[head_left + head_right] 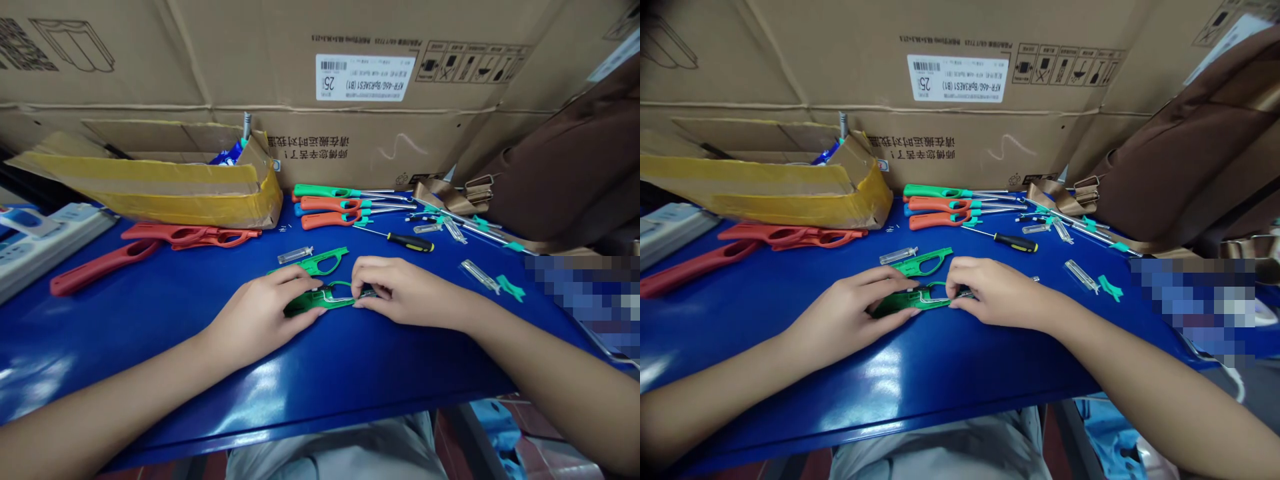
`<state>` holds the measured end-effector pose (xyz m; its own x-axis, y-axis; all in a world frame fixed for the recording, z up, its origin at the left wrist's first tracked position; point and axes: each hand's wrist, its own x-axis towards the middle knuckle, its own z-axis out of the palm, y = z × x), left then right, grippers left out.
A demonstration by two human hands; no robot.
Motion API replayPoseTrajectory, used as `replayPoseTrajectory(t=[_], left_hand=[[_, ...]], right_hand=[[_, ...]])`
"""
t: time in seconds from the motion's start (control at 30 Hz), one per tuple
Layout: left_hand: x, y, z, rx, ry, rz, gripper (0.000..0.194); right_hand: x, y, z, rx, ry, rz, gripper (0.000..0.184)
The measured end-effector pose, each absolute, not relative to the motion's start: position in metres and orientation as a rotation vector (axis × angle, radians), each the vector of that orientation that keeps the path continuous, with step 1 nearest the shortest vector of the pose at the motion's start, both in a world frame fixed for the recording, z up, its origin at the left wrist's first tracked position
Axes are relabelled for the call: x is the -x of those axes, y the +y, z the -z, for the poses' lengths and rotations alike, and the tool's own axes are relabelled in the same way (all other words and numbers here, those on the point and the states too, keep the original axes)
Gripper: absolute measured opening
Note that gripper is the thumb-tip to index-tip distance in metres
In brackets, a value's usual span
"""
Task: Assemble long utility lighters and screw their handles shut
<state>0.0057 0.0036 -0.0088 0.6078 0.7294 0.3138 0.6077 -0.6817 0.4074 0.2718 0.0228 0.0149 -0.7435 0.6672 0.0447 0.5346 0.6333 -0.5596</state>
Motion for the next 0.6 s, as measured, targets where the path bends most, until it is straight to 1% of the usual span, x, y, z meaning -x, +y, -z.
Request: replayPoseTrajectory(t=[0.2,0.3,0.6], left_hand=[[-0.0041,0.0024,0.0106,-2.589,1.066,-0.707,0.027],[-0.0043,0.0019,0.0112,-2.578,1.062,-0.739,0.026],[-0.0046,0.0021,0.0114,-2.58,1.044,-0.724,0.026]], right_hand=[[-0.272,0.0244,-0.0116,0.986,-2.528,-0.777,0.012],[-0.2708,0.0234,-0.0106,0.954,-2.524,-0.781,0.007],[-0.2691,0.0225,-0.0113,0.998,-2.557,-0.763,0.009]])
